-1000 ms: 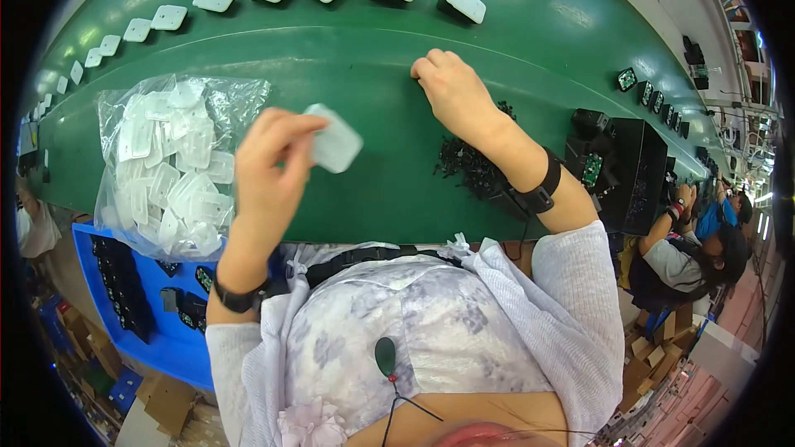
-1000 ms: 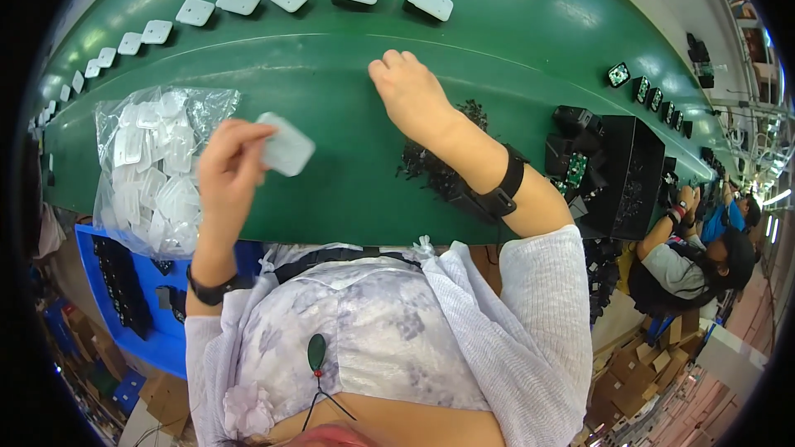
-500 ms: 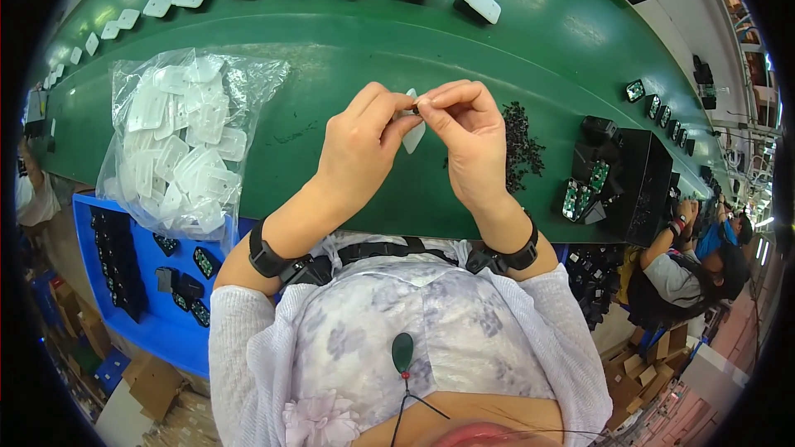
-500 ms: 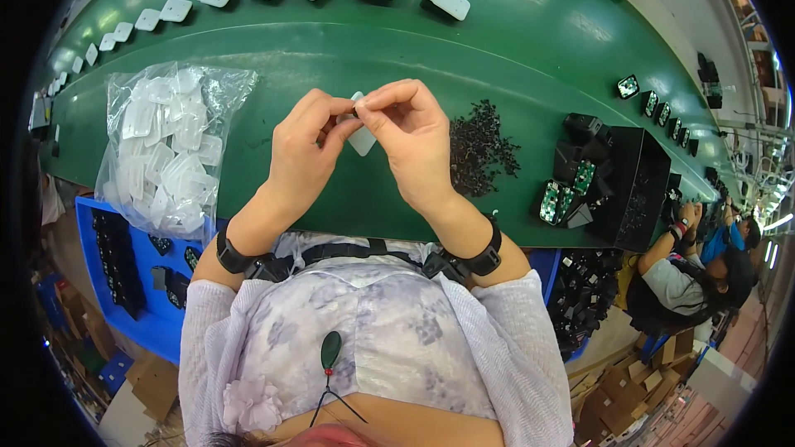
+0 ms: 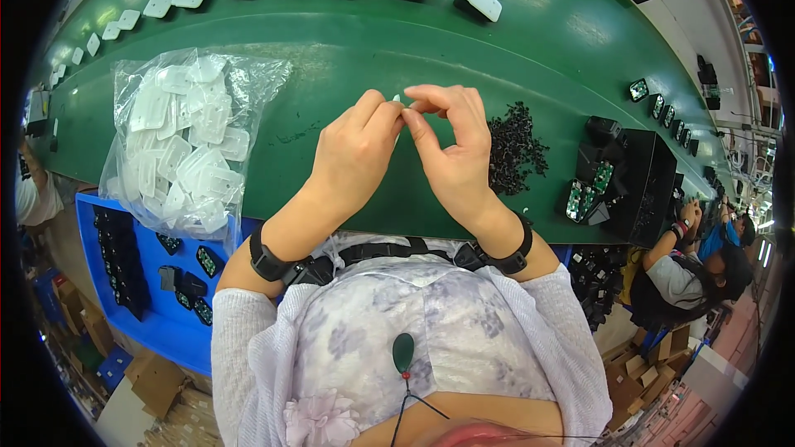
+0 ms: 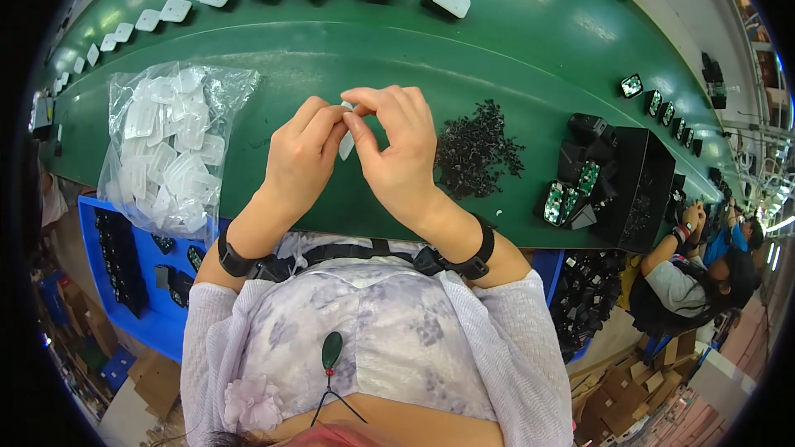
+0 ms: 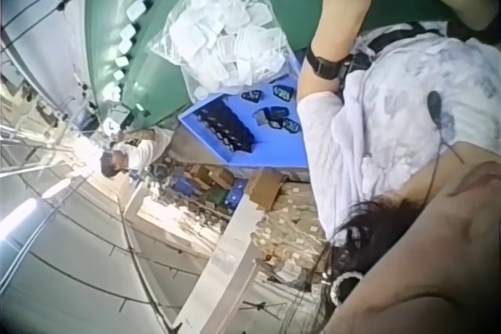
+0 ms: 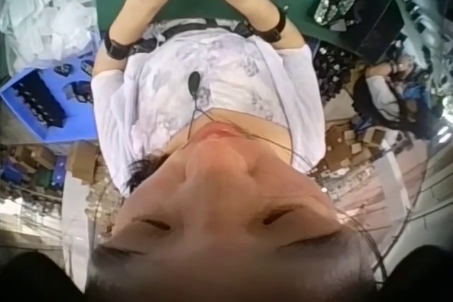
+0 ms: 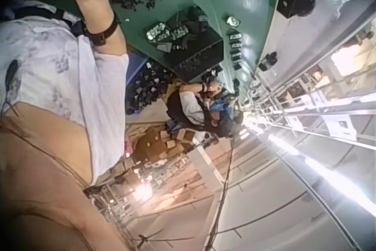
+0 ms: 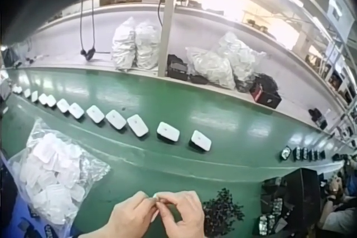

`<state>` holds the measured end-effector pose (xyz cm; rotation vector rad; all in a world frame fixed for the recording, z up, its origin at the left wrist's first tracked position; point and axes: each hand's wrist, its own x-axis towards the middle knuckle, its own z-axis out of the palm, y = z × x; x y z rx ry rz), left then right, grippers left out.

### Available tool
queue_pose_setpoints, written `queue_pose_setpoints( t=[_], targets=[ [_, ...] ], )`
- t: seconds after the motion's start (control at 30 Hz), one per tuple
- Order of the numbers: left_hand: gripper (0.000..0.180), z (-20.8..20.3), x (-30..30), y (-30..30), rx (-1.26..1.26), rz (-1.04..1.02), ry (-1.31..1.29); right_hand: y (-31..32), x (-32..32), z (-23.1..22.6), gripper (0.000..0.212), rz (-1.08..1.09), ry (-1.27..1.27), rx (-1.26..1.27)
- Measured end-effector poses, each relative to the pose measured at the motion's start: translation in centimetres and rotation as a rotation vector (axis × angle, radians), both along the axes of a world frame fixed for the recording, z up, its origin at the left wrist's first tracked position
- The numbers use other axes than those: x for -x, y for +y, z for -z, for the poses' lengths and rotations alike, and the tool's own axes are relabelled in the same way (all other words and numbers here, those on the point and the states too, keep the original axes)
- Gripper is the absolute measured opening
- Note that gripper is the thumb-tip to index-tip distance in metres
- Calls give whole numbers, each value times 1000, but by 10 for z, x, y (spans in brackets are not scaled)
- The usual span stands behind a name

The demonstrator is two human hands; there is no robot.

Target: Assembling small electronic components into plastic casings on a manufacturing production line.

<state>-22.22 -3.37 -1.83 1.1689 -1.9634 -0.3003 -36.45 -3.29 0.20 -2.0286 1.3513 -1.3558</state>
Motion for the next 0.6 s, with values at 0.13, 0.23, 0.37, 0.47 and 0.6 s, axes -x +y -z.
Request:
queue_pose_setpoints(
  t=[0.13,0.23,0.37,0.47,0.6],
  targets=[
    [11,-3,-4,1,-46,58,44,-3,12,2,18,-48,95,38],
    [14,2,-8,2,-103,116,104,-3,20,-1,19,-107,256,119],
    [29,-3,-3,7,-618,50,609,-2,22,-4,16,-85,346,172],
    [32,8,-5,4,-822,146,843,2,20,0,12,-104,-4,-178],
    [27,6,-7,2,-1044,165,902,3,18,10,10,-86,-16,-213]
  ],
)
